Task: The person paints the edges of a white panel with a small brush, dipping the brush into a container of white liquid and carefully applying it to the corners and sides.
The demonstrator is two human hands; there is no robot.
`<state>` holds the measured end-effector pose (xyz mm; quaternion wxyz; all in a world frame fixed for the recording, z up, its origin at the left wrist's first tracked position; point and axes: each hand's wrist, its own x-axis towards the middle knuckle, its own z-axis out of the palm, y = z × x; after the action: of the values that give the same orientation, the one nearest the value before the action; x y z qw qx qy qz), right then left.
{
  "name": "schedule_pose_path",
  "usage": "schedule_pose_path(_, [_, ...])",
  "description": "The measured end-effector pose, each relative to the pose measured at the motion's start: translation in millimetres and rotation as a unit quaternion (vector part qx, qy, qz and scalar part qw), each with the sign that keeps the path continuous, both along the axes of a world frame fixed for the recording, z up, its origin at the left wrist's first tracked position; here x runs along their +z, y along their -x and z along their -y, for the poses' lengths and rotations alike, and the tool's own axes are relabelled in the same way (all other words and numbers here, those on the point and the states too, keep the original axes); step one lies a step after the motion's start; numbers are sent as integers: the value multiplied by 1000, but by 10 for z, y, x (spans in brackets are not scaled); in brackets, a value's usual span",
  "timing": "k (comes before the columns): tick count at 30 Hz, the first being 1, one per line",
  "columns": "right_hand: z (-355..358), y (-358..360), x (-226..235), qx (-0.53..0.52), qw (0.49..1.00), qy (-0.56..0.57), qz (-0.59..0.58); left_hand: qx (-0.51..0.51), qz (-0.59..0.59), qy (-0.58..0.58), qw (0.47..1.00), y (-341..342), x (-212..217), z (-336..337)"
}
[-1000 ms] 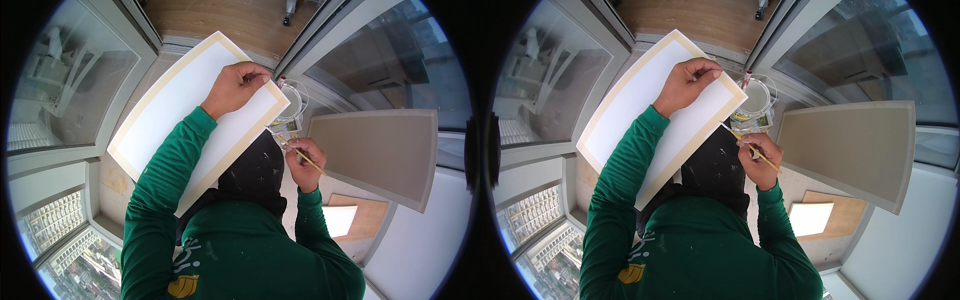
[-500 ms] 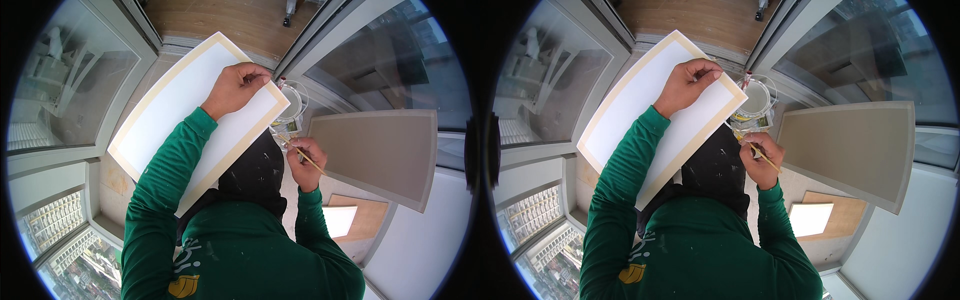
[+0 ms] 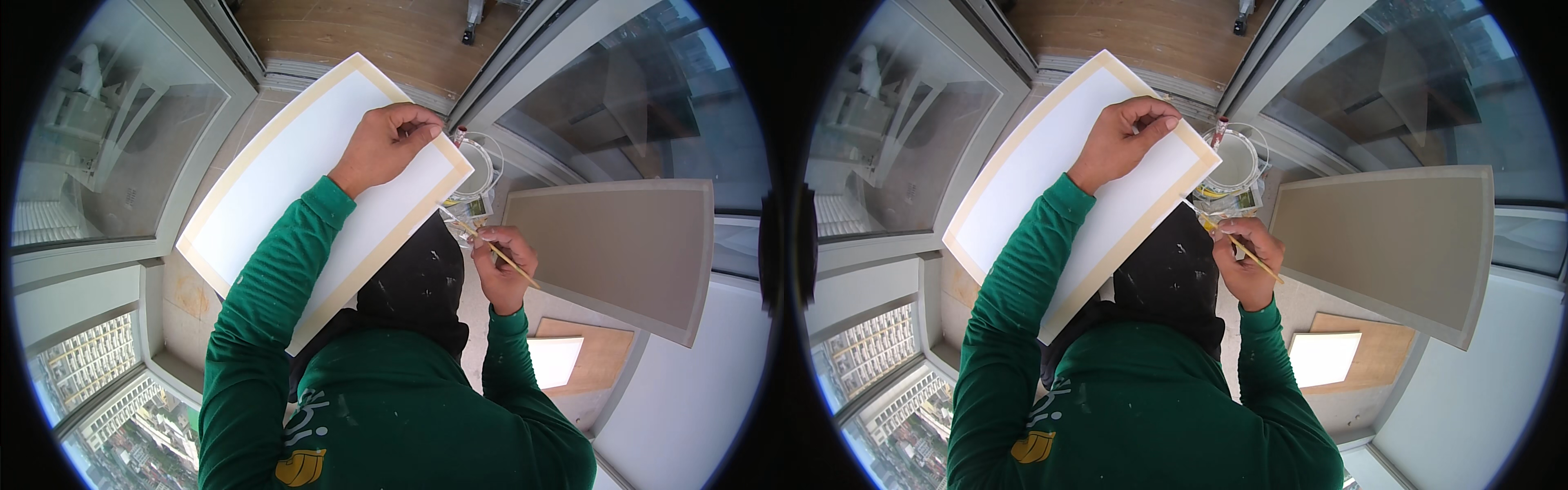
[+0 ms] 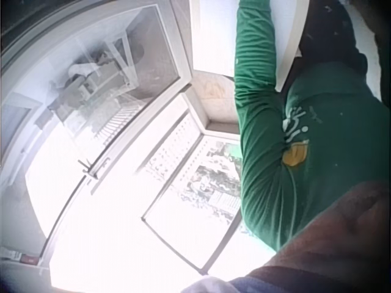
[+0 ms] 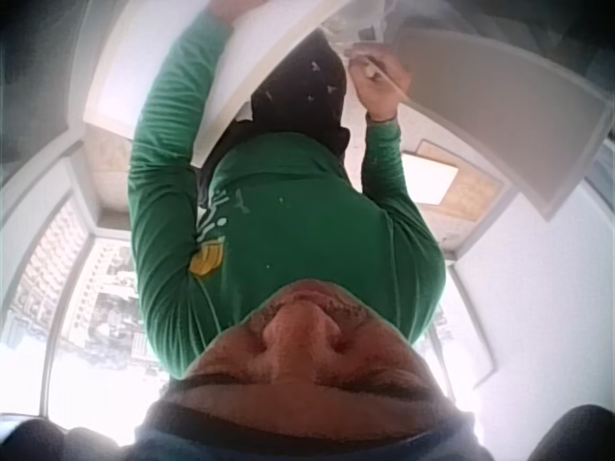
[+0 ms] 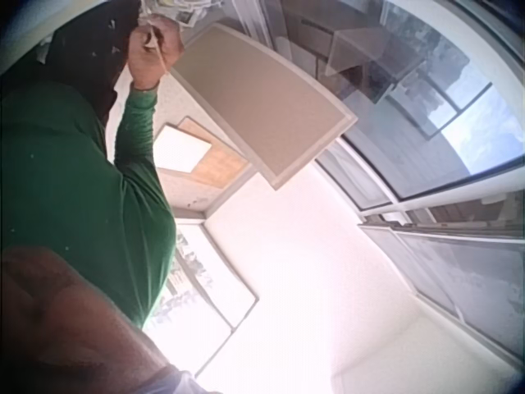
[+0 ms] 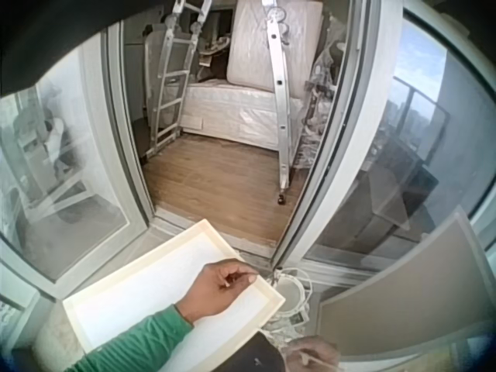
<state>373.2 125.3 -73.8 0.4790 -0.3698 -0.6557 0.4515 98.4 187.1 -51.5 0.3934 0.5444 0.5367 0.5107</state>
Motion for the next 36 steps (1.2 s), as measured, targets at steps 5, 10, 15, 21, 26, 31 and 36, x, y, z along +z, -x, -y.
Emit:
schedule_pose_path(5, [-43,-41,-11,-13,1000,-2,3,-2,-5,-2,1000,12,-1,-4])
schedule_pose_path(10, [-50,-18,8,-27,999,-10,19,-3,-4,-10,1000,13,-3,-7])
schedule_pose_path(15, [-80,-4,-19,-34,999,-26,27,-3,-5,-1,1000,7,3,-5])
schedule_pose_path(21, [-25,47,26,15,999,-23,27,-3,0,1,1000,7,-15,-10])
schedule_pose_path(26, [-61,-3,-49,8,1000,-5,26,-3,4,0,1000,4,-6,-8])
schedule_pose_path(31, [-96,8,-72,-34,999,-23,19,-1,3,2,1000,3,7,2])
schedule_pose_path(36, [-92,17,-66,-29,999,-12,11,-1,-8,-13,1000,13,-18,-11])
